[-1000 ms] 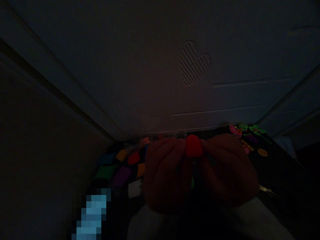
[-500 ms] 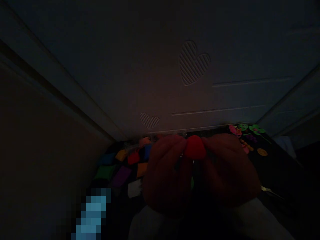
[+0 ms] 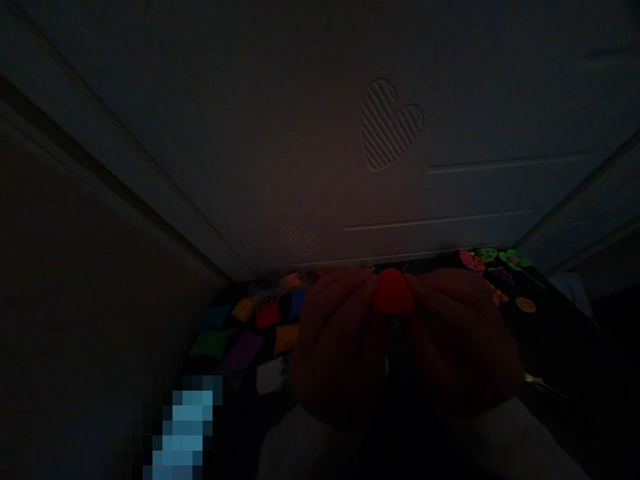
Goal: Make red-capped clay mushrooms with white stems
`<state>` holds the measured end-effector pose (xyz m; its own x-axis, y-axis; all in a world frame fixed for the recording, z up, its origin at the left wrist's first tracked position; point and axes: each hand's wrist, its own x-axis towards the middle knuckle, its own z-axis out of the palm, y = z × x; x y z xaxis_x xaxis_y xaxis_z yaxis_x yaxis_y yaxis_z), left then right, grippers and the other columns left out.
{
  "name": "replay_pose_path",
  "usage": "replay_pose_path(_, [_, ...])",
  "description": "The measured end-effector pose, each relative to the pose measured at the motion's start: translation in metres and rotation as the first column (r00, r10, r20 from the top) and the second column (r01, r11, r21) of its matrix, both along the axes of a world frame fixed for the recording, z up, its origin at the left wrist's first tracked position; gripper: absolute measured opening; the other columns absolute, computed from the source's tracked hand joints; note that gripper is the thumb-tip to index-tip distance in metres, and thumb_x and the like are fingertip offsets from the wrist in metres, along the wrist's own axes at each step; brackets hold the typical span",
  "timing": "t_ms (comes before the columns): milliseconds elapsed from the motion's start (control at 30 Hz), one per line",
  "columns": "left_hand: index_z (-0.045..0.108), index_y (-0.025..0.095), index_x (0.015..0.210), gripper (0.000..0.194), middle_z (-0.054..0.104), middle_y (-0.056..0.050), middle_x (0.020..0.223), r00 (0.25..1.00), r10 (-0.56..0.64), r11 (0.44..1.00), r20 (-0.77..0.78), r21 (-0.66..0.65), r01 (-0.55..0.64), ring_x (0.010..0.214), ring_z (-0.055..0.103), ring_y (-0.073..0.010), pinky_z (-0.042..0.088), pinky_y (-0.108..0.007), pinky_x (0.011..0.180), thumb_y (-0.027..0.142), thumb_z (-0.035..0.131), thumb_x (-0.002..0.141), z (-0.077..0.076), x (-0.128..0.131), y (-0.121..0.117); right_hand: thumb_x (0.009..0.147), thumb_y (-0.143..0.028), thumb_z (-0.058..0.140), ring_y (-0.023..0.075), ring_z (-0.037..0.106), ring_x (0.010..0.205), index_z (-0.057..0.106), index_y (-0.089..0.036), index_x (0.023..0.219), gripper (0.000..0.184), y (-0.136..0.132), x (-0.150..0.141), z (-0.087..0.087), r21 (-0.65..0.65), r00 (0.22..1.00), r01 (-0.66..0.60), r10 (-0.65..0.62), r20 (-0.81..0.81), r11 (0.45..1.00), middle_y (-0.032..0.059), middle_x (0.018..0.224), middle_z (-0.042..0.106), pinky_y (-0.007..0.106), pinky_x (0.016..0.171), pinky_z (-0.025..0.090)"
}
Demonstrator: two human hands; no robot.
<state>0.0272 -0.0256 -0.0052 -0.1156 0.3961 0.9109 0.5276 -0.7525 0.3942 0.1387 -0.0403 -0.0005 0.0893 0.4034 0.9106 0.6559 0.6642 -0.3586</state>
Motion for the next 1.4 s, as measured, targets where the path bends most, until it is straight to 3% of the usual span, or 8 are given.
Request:
replay_pose_path(333, [0.064, 0.018, 0.084, 0.011, 0.069, -0.004, 0.093, 1.000, 0.001, 1.000, -0.001, 0.004, -0.001, 0.091, 0.066, -0.0194, 0.057, -0.037, 0.082, 0.009, 0.063, 0.078, 0.000, 0.001, 0.002, 0.080, -0.011, 0.062, 0.0191, 0.063, 0.080, 0.064, -0.021, 0.101, 0.024, 0.000, 0.001, 0.000, -0.021, 1.000, 0.003, -0.003, 0.001, 1.000, 0.0045, 0.088, 0.070, 0.037, 0.070, 0.052])
replay_pose_path(500, [0.064, 0.026, 0.102, 0.024, 0.070, -0.001, 0.096, 0.992, -0.048, 0.981, 0.119, -0.179, 0.069, 0.091, 0.066, -0.0176, 0.058, -0.036, 0.080, 0.013, 0.063, 0.082, -0.003, 0.003, -0.004, 0.079, -0.013, 0.064, 0.0183, 0.063, 0.082, 0.060, -0.019, 0.105, 0.027, 0.003, -0.001, -0.001, -0.006, 1.000, 0.011, -0.011, 0.004, 1.000, 0.0050, 0.090, 0.070, 0.037, 0.072, 0.051])
replay_pose_path(733, [0.067, 0.028, 0.094, 0.019, 0.072, 0.005, 0.085, 0.940, 0.020, 0.935, 0.340, -0.338, 0.103, 0.075, 0.067, -0.0112, 0.057, -0.023, 0.065, 0.020, 0.070, 0.077, -0.007, 0.014, -0.002, 0.081, -0.017, 0.062, 0.0194, 0.065, 0.084, 0.061, -0.018, 0.103, 0.021, 0.006, -0.002, -0.002, -0.079, 1.000, 0.018, -0.018, -0.002, 0.997, 0.0065, 0.090, 0.071, 0.037, 0.073, 0.051])
replay_pose_path(800, [0.066, 0.027, 0.098, 0.024, 0.071, 0.003, 0.087, 0.958, 0.037, 0.946, 0.284, -0.319, 0.058, 0.078, 0.067, -0.0128, 0.057, -0.025, 0.065, 0.020, 0.071, 0.076, -0.010, 0.013, 0.000, 0.082, -0.017, 0.060, 0.0186, 0.065, 0.083, 0.062, -0.017, 0.102, 0.020, 0.005, -0.001, -0.003, -0.103, 0.999, 0.054, -0.053, 0.010, 0.993, 0.0063, 0.090, 0.071, 0.037, 0.074, 0.051])
replay_pose_path(933, [0.064, 0.023, 0.103, 0.033, 0.069, -0.001, 0.097, 0.997, 0.058, 0.995, 0.042, -0.087, -0.054, 0.090, 0.066, -0.0160, 0.057, -0.029, 0.076, 0.010, 0.071, 0.073, -0.009, 0.004, 0.002, 0.084, -0.018, 0.057, 0.0180, 0.065, 0.078, 0.063, -0.019, 0.098, 0.015, 0.004, 0.000, -0.002, -0.118, 0.994, 0.103, -0.098, 0.046, 0.988, 0.0050, 0.085, 0.071, 0.036, 0.071, 0.052])
replay_pose_path(1067, [0.066, 0.019, 0.093, 0.025, 0.070, -0.002, 0.093, 0.997, 0.041, 0.998, -0.065, 0.041, -0.038, 0.088, 0.067, -0.0160, 0.056, -0.028, 0.077, 0.006, 0.071, 0.073, -0.002, -0.001, 0.002, 0.083, -0.015, 0.059, 0.0182, 0.065, 0.080, 0.063, -0.019, 0.098, 0.016, 0.006, 0.001, -0.001, -0.053, 0.995, 0.101, -0.099, 0.030, 0.993, 0.0048, 0.085, 0.071, 0.036, 0.071, 0.052])
replay_pose_path(1267, [0.067, 0.022, 0.093, 0.019, 0.073, 0.000, 0.086, 0.983, 0.024, 0.960, 0.182, -0.280, 0.028, 0.076, 0.069, -0.0145, 0.059, -0.027, 0.066, 0.011, 0.068, 0.077, 0.000, 0.008, -0.003, 0.076, -0.009, 0.065, 0.0171, 0.062, 0.090, 0.060, -0.019, 0.110, 0.036, 0.007, -0.003, -0.007, -0.044, 0.996, 0.005, -0.008, -0.087, 0.999, 0.0040, 0.096, 0.069, 0.034, 0.079, 0.050])
replay_pose_path(1400, [0.068, 0.025, 0.090, 0.021, 0.073, 0.005, 0.083, 0.917, -0.002, 0.938, 0.399, -0.316, 0.140, 0.073, 0.069, -0.0105, 0.059, -0.021, 0.063, 0.012, 0.071, 0.074, -0.002, 0.014, -0.004, 0.076, -0.010, 0.066, 0.0148, 0.063, 0.088, 0.061, -0.020, 0.107, 0.033, 0.006, -0.004, -0.009, -0.106, 0.994, -0.025, 0.013, -0.108, 0.994, 0.0011, 0.096, 0.070, 0.031, 0.079, 0.050])
